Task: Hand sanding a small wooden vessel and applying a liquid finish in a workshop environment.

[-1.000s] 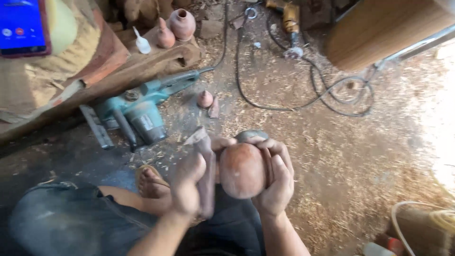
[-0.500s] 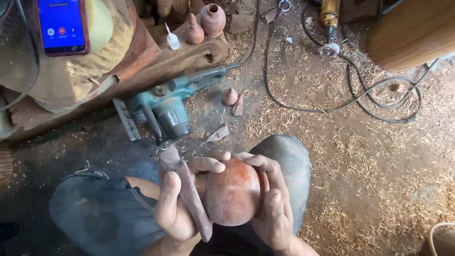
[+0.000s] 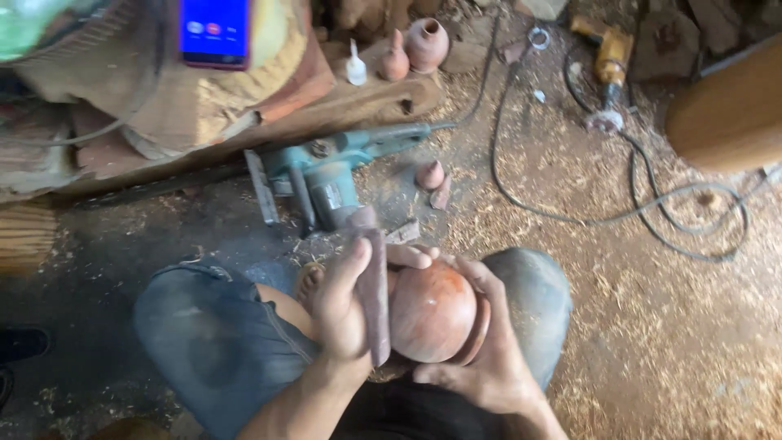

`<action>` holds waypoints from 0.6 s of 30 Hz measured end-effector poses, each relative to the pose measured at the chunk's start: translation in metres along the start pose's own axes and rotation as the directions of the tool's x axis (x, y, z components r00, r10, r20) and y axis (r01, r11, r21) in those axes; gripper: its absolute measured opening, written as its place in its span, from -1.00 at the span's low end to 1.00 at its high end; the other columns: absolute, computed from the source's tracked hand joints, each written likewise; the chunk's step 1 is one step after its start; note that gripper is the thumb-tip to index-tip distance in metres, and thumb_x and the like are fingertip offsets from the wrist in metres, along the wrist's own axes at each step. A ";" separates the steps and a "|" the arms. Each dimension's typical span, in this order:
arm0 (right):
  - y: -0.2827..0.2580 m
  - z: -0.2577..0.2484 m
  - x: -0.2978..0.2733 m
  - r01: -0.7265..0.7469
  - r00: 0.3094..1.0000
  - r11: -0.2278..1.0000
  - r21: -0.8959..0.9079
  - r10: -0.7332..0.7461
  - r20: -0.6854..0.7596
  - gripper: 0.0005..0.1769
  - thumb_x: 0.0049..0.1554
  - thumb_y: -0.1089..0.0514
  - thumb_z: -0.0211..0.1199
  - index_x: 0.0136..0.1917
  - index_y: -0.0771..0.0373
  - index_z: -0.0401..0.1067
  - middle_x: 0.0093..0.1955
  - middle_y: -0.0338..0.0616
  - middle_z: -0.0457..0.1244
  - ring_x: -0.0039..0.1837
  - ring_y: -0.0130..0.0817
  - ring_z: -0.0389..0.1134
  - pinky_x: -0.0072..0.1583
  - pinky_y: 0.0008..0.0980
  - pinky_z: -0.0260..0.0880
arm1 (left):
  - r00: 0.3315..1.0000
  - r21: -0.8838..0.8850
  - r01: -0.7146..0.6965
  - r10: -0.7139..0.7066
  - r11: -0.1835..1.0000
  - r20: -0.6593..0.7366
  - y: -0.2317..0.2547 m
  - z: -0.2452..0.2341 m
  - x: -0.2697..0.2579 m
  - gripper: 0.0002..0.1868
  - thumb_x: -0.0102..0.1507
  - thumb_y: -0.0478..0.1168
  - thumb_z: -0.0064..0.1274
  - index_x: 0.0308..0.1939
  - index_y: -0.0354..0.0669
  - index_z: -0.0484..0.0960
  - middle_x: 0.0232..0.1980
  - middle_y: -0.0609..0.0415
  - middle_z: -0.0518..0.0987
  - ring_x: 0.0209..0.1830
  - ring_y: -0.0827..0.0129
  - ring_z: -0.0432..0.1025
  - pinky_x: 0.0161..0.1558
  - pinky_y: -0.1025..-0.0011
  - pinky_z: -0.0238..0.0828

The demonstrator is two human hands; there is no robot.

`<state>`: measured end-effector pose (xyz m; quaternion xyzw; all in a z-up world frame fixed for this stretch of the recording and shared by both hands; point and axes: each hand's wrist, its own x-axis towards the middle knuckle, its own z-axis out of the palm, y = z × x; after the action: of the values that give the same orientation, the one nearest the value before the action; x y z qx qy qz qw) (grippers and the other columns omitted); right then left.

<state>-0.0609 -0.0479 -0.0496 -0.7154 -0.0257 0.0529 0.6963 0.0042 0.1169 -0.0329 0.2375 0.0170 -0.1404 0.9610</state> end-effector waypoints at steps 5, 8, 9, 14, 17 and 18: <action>0.008 -0.028 0.025 0.081 0.996 0.991 -0.106 -0.085 -0.032 0.17 -0.33 -0.08 0.58 0.40 0.39 0.11 0.33 0.20 0.19 0.32 0.09 0.37 0.28 0.05 0.51 | 0.979 -0.167 0.114 -0.140 0.979 -0.151 -0.016 -0.051 0.033 -0.65 0.42 -0.03 -0.15 0.12 -0.21 0.45 -0.21 -0.20 0.67 -0.14 0.10 0.56 -0.07 0.19 0.48; -0.012 -0.044 0.048 0.047 0.987 0.999 -0.007 -0.048 -0.152 0.14 -0.37 -0.06 0.52 0.36 0.45 0.14 0.22 0.21 0.19 0.20 0.13 0.41 0.12 0.10 0.62 | 0.919 0.188 0.176 -0.092 0.966 -0.384 -0.041 -0.123 0.073 -0.65 0.33 -0.08 -0.02 0.00 -0.32 0.59 -0.29 -0.11 0.66 -0.38 0.30 0.54 -0.31 0.44 0.46; -0.023 -0.049 0.056 0.028 0.975 0.994 0.109 -0.003 -0.222 0.14 -0.41 -0.02 0.51 0.35 0.43 0.11 0.23 0.26 0.16 0.19 0.16 0.38 0.05 0.12 0.64 | 0.867 0.517 0.226 0.071 0.826 -0.493 -0.054 -0.151 0.087 -0.74 0.26 -0.18 0.11 -0.19 -0.36 0.72 -0.35 -0.04 0.66 -0.43 0.37 0.46 -0.32 0.47 0.36; -0.056 -0.078 0.102 0.298 0.950 0.926 0.229 -0.266 -0.163 -0.04 -0.17 0.07 0.40 0.42 0.19 0.04 0.43 0.20 -0.01 0.40 0.12 0.19 0.21 0.03 0.56 | 0.801 0.801 0.599 -0.011 0.022 -0.599 -0.105 -0.221 0.096 -0.55 0.20 0.12 0.08 -0.24 -0.25 0.69 -0.35 -0.02 0.64 -0.38 0.17 0.49 -0.27 0.27 0.40; -0.045 -0.094 0.129 0.352 0.936 0.857 0.375 -0.313 -0.163 -0.07 -0.10 0.08 0.42 0.45 0.11 0.05 0.55 0.27 -0.08 0.48 0.22 0.13 0.10 -0.13 0.56 | 0.804 0.773 0.580 0.025 -0.257 -0.595 -0.111 -0.235 0.113 -0.43 0.15 0.24 0.13 -0.12 -0.23 0.60 -0.19 -0.10 0.66 -0.22 0.02 0.57 -0.10 0.15 0.48; -0.039 -0.101 0.140 0.352 0.936 0.811 0.468 -0.317 -0.154 -0.09 -0.09 0.08 0.47 0.45 0.09 0.10 0.57 0.32 -0.11 0.46 0.27 0.14 -0.03 -0.21 0.60 | 0.829 0.777 0.548 0.077 -0.310 -0.554 -0.114 -0.241 0.123 -0.39 0.12 0.23 0.17 -0.08 -0.25 0.54 -0.18 -0.10 0.63 -0.21 0.00 0.56 -0.07 0.11 0.49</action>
<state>0.0908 -0.1317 -0.0142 -0.5019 -0.1130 -0.0904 0.8527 0.0985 0.0997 -0.3105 0.9060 0.1425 -0.2483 0.3119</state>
